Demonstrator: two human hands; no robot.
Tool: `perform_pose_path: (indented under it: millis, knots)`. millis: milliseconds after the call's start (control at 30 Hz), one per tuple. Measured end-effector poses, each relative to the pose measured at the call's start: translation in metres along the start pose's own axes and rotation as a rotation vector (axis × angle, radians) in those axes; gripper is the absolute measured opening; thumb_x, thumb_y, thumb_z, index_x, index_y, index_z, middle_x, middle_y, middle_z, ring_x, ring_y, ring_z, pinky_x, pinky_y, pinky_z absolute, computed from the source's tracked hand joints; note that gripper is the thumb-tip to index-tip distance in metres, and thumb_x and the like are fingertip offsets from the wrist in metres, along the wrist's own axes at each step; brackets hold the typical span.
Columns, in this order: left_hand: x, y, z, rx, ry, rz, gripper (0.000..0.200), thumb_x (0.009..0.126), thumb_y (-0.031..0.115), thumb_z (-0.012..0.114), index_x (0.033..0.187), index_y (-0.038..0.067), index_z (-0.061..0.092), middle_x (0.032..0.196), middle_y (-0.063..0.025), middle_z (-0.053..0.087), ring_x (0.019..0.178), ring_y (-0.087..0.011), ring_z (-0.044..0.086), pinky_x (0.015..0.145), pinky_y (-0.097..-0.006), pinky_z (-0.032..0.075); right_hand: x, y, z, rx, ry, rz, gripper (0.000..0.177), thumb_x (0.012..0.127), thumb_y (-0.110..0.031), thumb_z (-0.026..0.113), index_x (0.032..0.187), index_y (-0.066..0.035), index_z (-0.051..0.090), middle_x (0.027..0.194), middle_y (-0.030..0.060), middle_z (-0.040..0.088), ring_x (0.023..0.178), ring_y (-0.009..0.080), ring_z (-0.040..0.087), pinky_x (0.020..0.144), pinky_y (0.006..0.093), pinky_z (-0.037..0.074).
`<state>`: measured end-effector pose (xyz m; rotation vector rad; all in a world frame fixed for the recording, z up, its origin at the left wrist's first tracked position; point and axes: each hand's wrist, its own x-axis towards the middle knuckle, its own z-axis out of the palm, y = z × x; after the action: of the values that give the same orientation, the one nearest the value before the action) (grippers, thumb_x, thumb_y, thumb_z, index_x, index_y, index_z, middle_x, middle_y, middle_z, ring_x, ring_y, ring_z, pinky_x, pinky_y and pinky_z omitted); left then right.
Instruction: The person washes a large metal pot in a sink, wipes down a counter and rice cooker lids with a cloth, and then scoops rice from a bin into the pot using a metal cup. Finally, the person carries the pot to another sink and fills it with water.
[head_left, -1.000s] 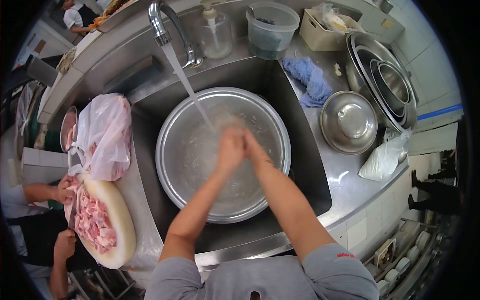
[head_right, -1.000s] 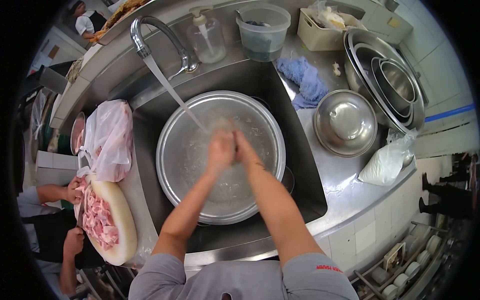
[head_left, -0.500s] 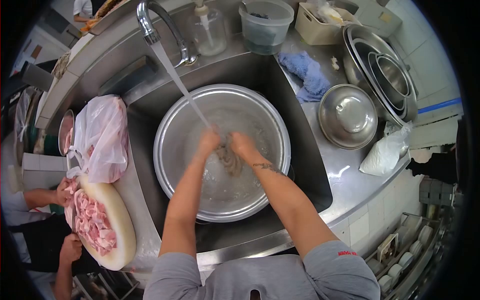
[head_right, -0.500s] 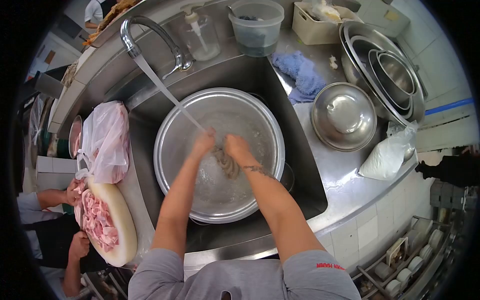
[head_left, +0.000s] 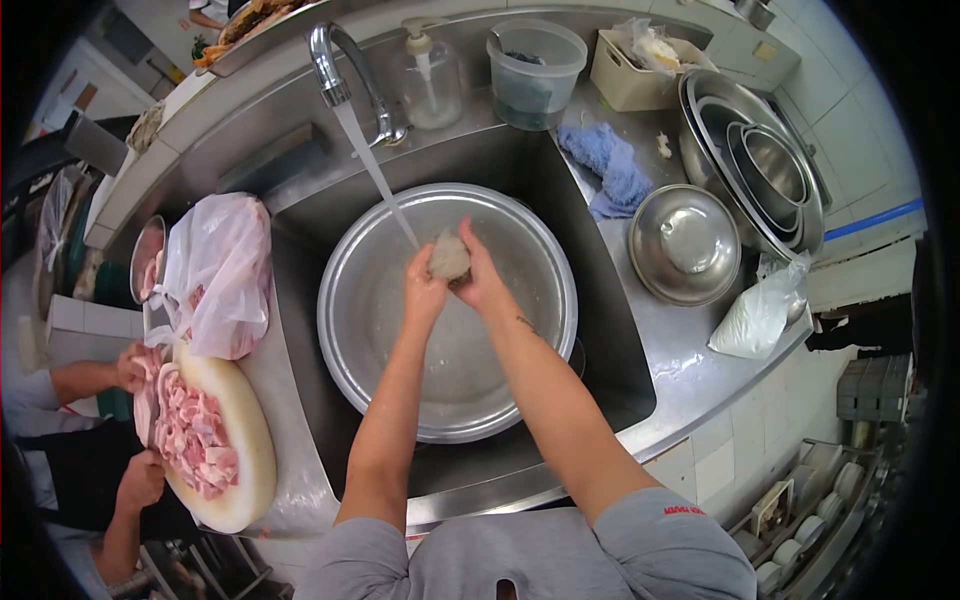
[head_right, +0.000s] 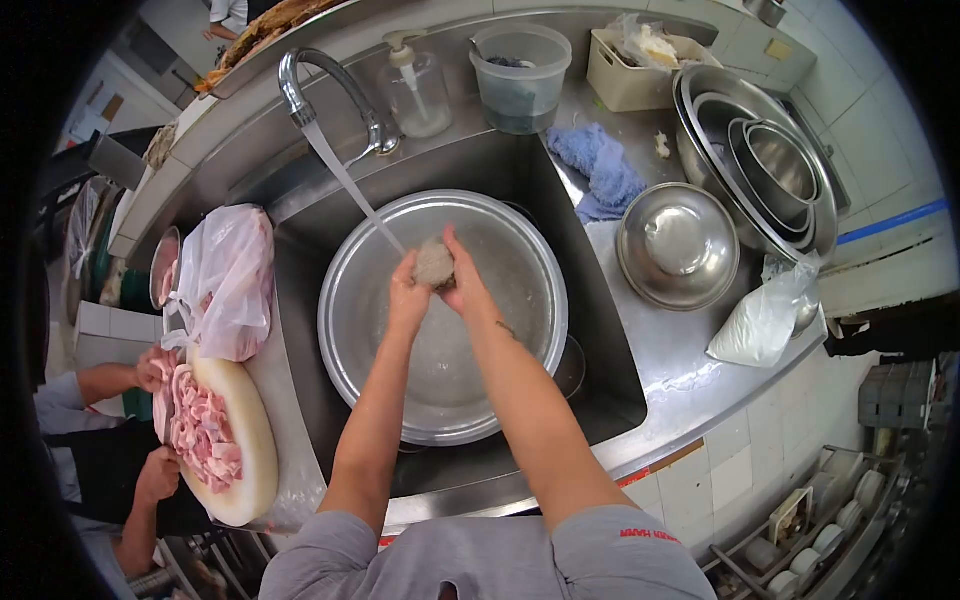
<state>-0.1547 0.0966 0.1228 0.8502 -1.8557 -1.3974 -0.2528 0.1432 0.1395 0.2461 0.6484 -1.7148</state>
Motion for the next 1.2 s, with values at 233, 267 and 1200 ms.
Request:
perform_pose_path:
  millis: [233, 267, 1200]
  knots:
    - [-0.013, 0.004, -0.031, -1.036, -0.091, -0.500, 0.037, 0.082, 0.017, 0.053, 0.116, 0.004, 0.049, 0.103, -0.0120, 0.057, 0.097, -0.0267, 0.055, 0.080, -0.0368, 0.047, 0.016, 0.019, 0.021, -1.004, 0.045, -0.692, 0.031, 0.072, -0.012, 0.067, 0.099, -0.004, 0.054, 0.091, 0.0067, 0.058, 0.079, 0.0170, 0.057, 0.070, 0.0311, 0.047]
    - [-0.007, -0.001, -0.027, -0.983, 0.011, -0.492, 0.032, 0.082, 0.016, 0.053, 0.112, 0.005, 0.050, 0.101, -0.0119, 0.058, 0.094, -0.0266, 0.056, 0.078, -0.0365, 0.047, 0.017, 0.030, 0.014, -1.105, -0.011, -0.701, 0.030, 0.072, -0.010, 0.066, 0.099, -0.004, 0.054, 0.090, 0.0066, 0.058, 0.080, 0.0160, 0.056, 0.071, 0.0310, 0.047]
    - [-0.065, 0.036, 0.018, -0.771, -0.680, -0.910, 0.019, 0.070, 0.003, 0.062, 0.088, 0.007, 0.055, 0.064, -0.0027, 0.051, 0.050, -0.0138, 0.046, 0.043, -0.0257, 0.034, -0.082, -0.028, 0.008, -0.861, -0.348, -0.002, 0.024, 0.079, -0.011, 0.060, 0.099, 0.002, 0.059, 0.067, 0.0034, 0.053, 0.057, 0.0080, 0.046, 0.047, 0.0212, 0.038]
